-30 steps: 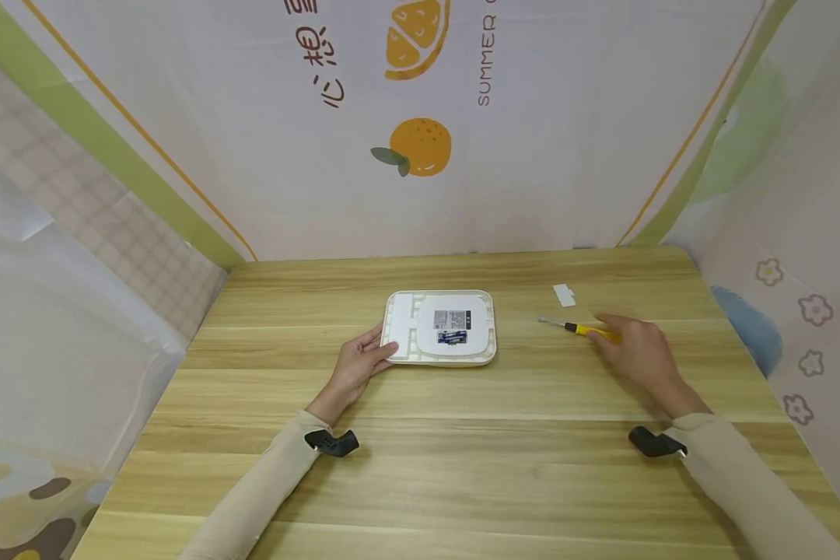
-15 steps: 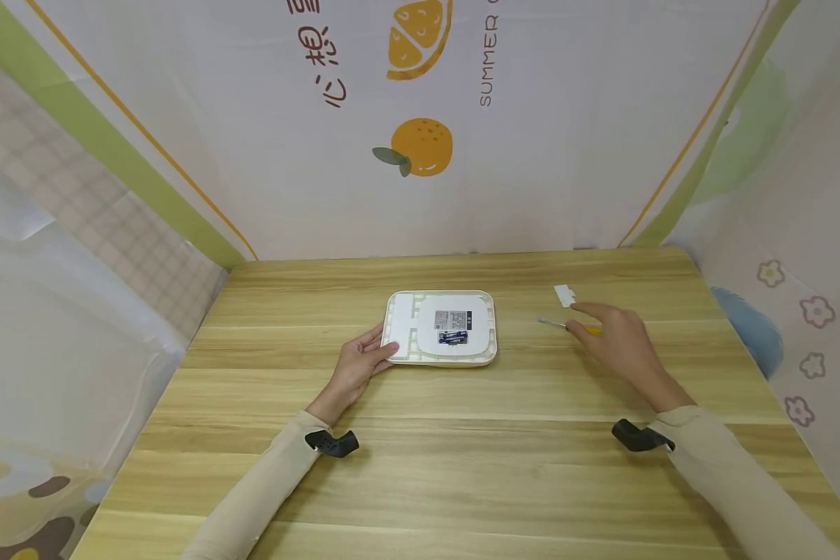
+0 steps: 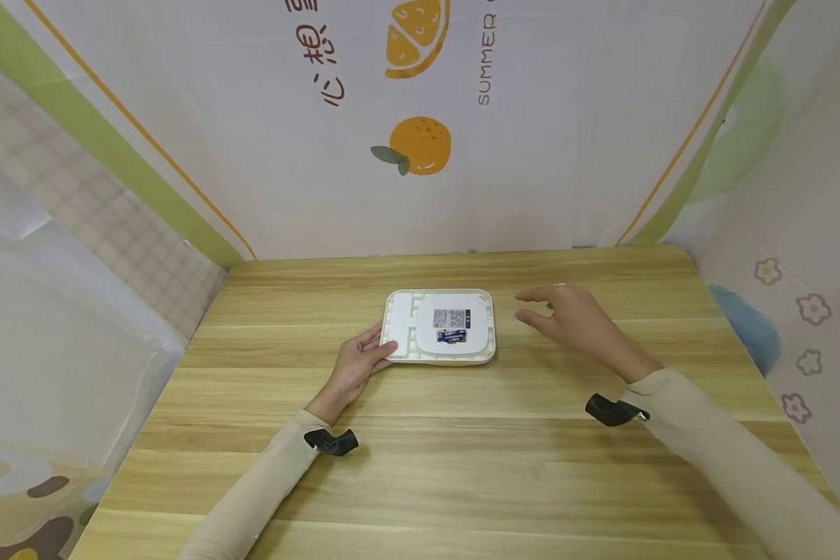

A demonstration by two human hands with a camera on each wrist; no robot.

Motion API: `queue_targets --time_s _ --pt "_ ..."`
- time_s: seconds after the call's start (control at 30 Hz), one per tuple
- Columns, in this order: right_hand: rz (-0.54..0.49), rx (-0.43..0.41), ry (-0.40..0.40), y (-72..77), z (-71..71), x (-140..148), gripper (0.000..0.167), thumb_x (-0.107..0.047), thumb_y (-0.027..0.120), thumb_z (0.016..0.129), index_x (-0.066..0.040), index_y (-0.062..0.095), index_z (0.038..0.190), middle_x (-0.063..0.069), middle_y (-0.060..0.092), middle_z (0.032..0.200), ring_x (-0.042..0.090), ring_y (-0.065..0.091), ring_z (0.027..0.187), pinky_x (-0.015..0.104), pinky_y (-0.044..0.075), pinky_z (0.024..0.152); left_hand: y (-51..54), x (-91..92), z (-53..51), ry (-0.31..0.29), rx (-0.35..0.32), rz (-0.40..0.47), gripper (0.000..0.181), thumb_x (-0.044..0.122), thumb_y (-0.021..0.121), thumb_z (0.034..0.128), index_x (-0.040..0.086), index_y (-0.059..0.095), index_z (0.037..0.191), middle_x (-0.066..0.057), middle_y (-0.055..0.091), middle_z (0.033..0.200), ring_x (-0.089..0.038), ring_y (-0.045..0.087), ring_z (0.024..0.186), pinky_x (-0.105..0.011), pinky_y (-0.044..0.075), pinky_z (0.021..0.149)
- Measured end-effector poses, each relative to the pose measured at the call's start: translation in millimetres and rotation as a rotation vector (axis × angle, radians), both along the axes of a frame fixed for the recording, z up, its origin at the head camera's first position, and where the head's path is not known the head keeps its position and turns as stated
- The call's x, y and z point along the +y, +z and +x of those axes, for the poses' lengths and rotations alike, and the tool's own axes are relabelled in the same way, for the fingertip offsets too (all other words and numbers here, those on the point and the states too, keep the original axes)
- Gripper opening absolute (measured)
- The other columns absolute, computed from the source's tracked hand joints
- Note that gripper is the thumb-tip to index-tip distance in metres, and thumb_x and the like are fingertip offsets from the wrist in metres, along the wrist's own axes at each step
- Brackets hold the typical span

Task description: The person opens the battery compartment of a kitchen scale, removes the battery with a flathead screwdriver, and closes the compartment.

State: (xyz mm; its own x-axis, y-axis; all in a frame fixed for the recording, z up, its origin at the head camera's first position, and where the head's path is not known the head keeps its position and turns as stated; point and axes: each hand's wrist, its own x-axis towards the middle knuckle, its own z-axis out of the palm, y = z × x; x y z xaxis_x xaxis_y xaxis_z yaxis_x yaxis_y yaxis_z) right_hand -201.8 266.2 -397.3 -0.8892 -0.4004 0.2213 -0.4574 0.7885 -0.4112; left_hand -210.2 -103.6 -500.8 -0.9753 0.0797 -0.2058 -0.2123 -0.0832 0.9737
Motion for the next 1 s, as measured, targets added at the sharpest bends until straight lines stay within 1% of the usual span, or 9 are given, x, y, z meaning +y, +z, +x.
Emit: queue_targets --time_s 0.07,0.17,0.37,0.5,0.63,0.73,0.83,1.0 --pt "0.019 -0.001 0.048 3.1 -4.9 -7.8 0.034 -0.029 0.072 0.098 -0.006 0.075 0.123 0.019 0.074 0.119 0.038 0.072 0.097 0.054 0.061 0.080 -0.5 -0.2 -0.3 0.001 0.000 0.004 0.060 0.001 0.072 0.0943 0.005 0.050 0.150 -0.026 0.065 0.130 -0.022 0.073 0.102 -0.028 0.063 0.081" --pt "0.027 0.007 0.126 3.8 -12.7 -18.5 0.031 -0.028 0.075 0.095 -0.006 0.077 0.118 0.015 0.076 0.114 0.034 0.073 0.097 0.052 0.061 0.080 -1.9 -0.2 -1.3 -0.003 0.000 0.004 0.060 0.001 0.072 0.0945 0.005 0.050 0.150 -0.027 0.066 0.128 -0.024 0.073 0.103 -0.030 0.063 0.083" --pt "0.055 0.029 0.270 -5.6 -30.7 -37.6 0.026 -0.021 0.082 0.089 -0.006 0.079 0.110 0.010 0.077 0.109 0.029 0.074 0.099 0.047 0.063 0.081 -3.1 -0.5 -1.8 -0.006 0.000 0.005 0.060 0.001 0.072 0.0946 0.004 0.050 0.150 -0.028 0.066 0.127 -0.026 0.072 0.105 -0.031 0.062 0.086" --pt "0.094 0.026 0.320 -13.4 -41.2 -49.2 0.027 -0.022 0.083 0.087 -0.006 0.080 0.108 0.008 0.077 0.108 0.029 0.073 0.099 0.047 0.063 0.082 -3.6 -1.1 -2.1 -0.007 0.011 0.005 0.059 0.002 0.072 0.0947 0.004 0.050 0.150 -0.028 0.066 0.127 -0.026 0.073 0.105 -0.031 0.062 0.086" --pt "0.136 0.013 0.366 -20.4 -48.0 -58.3 0.027 -0.021 0.083 0.086 -0.005 0.080 0.108 0.008 0.077 0.107 0.027 0.073 0.099 0.044 0.063 0.084 -2.8 -1.1 -2.1 -0.006 0.011 0.006 0.060 0.002 0.072 0.0944 0.004 0.050 0.150 -0.028 0.066 0.127 -0.026 0.073 0.105 -0.031 0.062 0.085" --pt "0.162 0.000 0.403 -24.7 -51.4 -63.2 0.026 -0.019 0.082 0.087 -0.005 0.080 0.109 0.008 0.077 0.105 0.024 0.073 0.097 0.041 0.063 0.083 -1.9 -0.8 -1.5 -0.001 0.004 0.006 0.060 0.001 0.072 0.0944 0.004 0.049 0.150 -0.027 0.067 0.126 -0.026 0.073 0.104 -0.030 0.063 0.084" --pt "0.163 0.006 0.435 -27.9 -53.6 -67.2 0.025 -0.016 0.083 0.086 -0.002 0.080 0.106 0.009 0.077 0.102 0.023 0.073 0.093 0.038 0.063 0.081 -1.3 -0.5 -1.3 0.003 -0.004 0.003 0.059 0.001 0.072 0.0946 0.004 0.050 0.150 -0.027 0.067 0.126 -0.026 0.073 0.103 -0.030 0.063 0.083" --pt "0.171 0.027 0.458 -34.3 -56.8 -71.2 0.023 -0.014 0.084 0.084 -0.002 0.081 0.103 0.009 0.076 0.098 0.021 0.073 0.089 0.036 0.063 0.078 -1.7 0.0 -1.3 0.005 -0.001 -0.002 0.059 0.002 0.073 0.0944 0.004 0.050 0.149 -0.027 0.067 0.126 -0.025 0.073 0.103 -0.030 0.063 0.083"
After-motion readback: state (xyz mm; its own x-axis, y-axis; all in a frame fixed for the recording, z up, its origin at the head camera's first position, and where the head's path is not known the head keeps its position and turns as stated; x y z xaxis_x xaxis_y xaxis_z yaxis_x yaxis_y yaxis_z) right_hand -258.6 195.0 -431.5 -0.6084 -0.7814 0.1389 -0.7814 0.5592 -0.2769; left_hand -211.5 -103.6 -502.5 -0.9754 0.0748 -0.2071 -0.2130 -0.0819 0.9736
